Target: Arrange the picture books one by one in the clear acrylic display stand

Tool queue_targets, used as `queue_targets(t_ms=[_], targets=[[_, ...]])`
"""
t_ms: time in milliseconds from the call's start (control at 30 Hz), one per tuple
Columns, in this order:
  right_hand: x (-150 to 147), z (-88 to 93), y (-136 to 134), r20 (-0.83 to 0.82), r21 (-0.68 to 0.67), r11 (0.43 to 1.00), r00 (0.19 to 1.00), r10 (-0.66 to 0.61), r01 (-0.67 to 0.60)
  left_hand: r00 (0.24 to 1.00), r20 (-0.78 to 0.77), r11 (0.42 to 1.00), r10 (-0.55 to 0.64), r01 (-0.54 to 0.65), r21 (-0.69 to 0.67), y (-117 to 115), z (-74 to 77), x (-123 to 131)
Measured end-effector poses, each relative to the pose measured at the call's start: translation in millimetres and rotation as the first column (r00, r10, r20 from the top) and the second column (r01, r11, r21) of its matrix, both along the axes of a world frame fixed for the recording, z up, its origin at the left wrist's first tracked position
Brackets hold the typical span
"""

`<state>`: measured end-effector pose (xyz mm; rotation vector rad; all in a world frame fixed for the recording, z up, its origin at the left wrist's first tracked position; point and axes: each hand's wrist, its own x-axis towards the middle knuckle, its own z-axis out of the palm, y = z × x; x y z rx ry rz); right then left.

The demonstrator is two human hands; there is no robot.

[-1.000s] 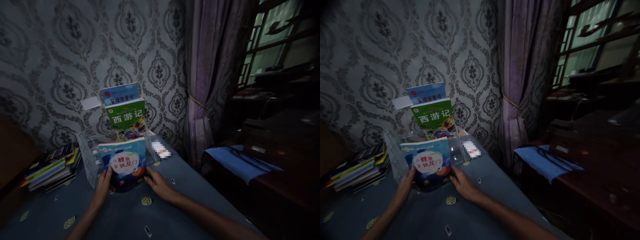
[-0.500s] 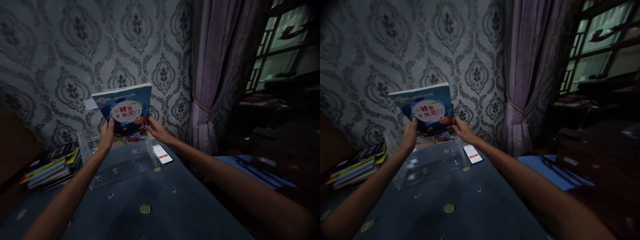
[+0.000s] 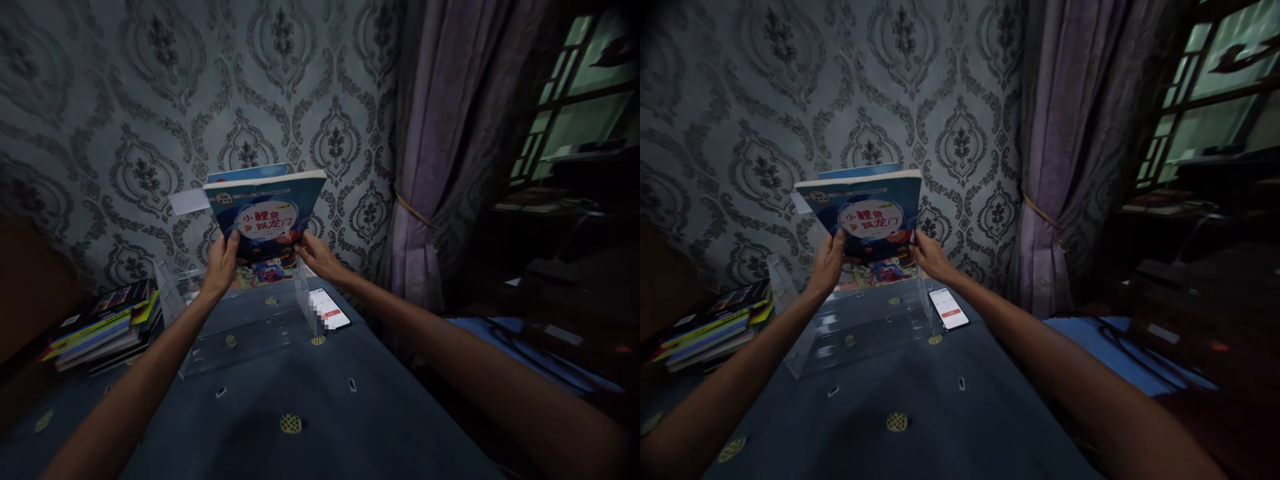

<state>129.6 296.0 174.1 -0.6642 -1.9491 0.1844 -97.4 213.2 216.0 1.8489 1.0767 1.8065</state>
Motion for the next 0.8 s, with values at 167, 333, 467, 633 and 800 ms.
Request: queue_targets(t_ms=[167, 333, 467, 633, 800], targets=[[2, -2.7, 0, 0.013, -0.02, 1.0, 1.0, 0.015, -0.015, 1.0, 0.021, 1.0, 0.007, -0.007, -0.007, 1, -3.7, 0], [1, -7.3, 0, -0.002, -0.02, 1.0, 1.0, 0.009, -0.009, 0.999, 0.009, 0.999, 0.032, -0.032, -0.006, 1, -9.0, -1], [-3, -12.0, 1, -0.029, -0.009, 1.0, 1.0, -0.009, 0.009, 0.999, 0.005, 0.999, 0.035, -0.035, 0.002, 4, -11.3, -2], [-7, -17.2, 2, -0.062, 0.01, 0.999, 0.997, -0.043, 0.044, 0.999, 0.016, 1.0, 0.028, -0.028, -0.006, 8, -15.2, -4], [-6, -18.8, 4, -0.048, 0.031, 0.997, 0.996, -0.075, 0.077, 0.999, -0.009, 0.999, 0.038, -0.038, -0.012, 11, -18.7, -4]])
